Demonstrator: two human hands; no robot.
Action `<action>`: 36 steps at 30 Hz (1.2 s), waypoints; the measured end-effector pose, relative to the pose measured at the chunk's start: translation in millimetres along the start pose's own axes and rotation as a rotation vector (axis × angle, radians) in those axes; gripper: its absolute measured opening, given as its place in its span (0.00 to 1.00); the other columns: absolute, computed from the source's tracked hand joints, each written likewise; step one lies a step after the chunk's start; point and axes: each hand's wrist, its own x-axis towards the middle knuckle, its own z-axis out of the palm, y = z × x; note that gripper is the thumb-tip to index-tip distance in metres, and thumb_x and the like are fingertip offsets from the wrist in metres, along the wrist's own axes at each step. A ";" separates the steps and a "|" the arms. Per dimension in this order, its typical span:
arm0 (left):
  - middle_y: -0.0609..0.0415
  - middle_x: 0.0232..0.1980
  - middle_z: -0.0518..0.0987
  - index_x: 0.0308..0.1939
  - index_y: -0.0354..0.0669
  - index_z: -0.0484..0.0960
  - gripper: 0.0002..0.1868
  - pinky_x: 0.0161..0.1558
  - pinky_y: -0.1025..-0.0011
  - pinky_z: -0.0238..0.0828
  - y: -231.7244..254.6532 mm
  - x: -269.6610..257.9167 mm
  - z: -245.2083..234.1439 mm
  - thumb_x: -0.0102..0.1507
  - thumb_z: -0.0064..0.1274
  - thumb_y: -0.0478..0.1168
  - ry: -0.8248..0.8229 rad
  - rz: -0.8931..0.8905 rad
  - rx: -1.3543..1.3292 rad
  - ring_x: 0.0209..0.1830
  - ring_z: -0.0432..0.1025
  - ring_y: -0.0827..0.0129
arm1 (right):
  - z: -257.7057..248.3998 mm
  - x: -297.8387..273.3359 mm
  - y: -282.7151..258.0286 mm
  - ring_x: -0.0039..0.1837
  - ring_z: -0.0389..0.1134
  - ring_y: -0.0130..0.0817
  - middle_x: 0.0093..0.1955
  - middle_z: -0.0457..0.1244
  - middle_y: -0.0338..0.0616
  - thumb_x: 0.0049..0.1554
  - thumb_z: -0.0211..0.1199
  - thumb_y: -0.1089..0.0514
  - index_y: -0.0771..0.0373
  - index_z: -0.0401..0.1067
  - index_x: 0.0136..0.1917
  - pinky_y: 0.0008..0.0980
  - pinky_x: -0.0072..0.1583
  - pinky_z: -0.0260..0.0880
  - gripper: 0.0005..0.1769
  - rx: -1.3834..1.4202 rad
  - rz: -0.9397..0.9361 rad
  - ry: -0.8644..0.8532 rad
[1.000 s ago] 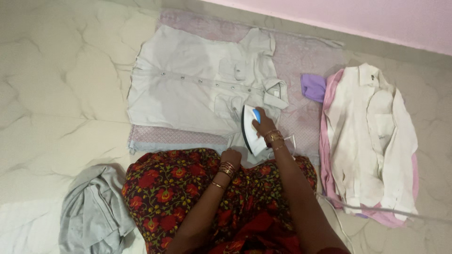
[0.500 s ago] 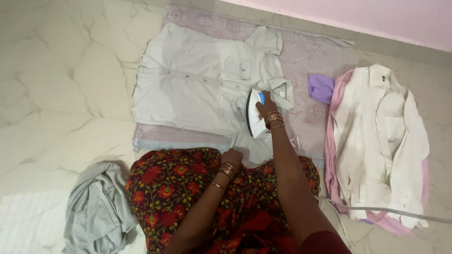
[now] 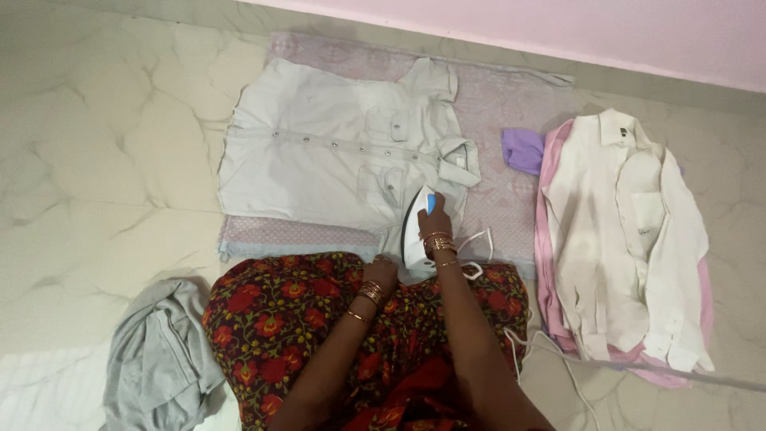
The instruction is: The person irons a white shirt laid out on a mat on the floor, then switches to a gray shirt and continues ironing. The person uses a handheld iron and smooths the fabric with their hands.
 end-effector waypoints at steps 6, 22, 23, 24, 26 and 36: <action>0.47 0.55 0.81 0.45 0.43 0.85 0.10 0.51 0.55 0.77 -0.4 0.8 6.0 0.64 0.50 0.38 0.053 0.019 0.013 0.63 0.71 0.53 | 0.2 37.5 -3.7 0.32 0.72 0.49 0.41 0.69 0.61 0.59 0.55 0.55 0.56 0.47 0.78 0.45 0.39 0.75 0.36 0.033 -0.017 -0.003; 0.48 0.54 0.81 0.49 0.47 0.84 0.14 0.46 0.50 0.75 -11.0 22.9 53.2 0.61 0.48 0.41 0.184 0.052 0.106 0.61 0.71 0.53 | -26.8 87.7 -29.6 0.32 0.71 0.43 0.47 0.71 0.59 0.58 0.53 0.56 0.52 0.47 0.79 0.41 0.38 0.75 0.37 0.037 0.043 -0.012; 0.49 0.54 0.82 0.48 0.48 0.84 0.14 0.46 0.49 0.74 -7.2 20.8 53.9 0.62 0.47 0.42 0.241 0.047 0.113 0.60 0.71 0.53 | -27.6 82.5 -25.3 0.32 0.72 0.43 0.47 0.70 0.59 0.58 0.53 0.57 0.53 0.48 0.78 0.41 0.37 0.75 0.37 0.048 0.049 0.010; 0.50 0.54 0.82 0.48 0.48 0.84 0.14 0.48 0.50 0.74 -4.5 18.9 54.0 0.63 0.47 0.42 0.179 0.046 0.125 0.60 0.71 0.54 | -28.1 78.0 -20.1 0.32 0.72 0.43 0.48 0.70 0.59 0.58 0.52 0.57 0.53 0.48 0.78 0.41 0.37 0.75 0.36 0.059 0.055 0.032; 0.52 0.53 0.83 0.48 0.47 0.84 0.13 0.52 0.53 0.73 -1.3 18.0 51.3 0.64 0.46 0.42 0.063 0.052 0.147 0.61 0.71 0.56 | -31.1 71.4 -7.8 0.32 0.72 0.45 0.49 0.69 0.60 0.58 0.52 0.58 0.55 0.49 0.77 0.41 0.36 0.75 0.35 0.074 0.061 0.084; 0.50 0.50 0.82 0.46 0.47 0.83 0.11 0.50 0.52 0.74 -4.3 -4.3 46.4 0.64 0.47 0.40 0.121 0.029 0.048 0.53 0.76 0.55 | -45.4 52.8 42.2 0.33 0.73 0.47 0.48 0.69 0.65 0.58 0.53 0.57 0.58 0.50 0.76 0.43 0.36 0.76 0.34 0.137 0.104 0.170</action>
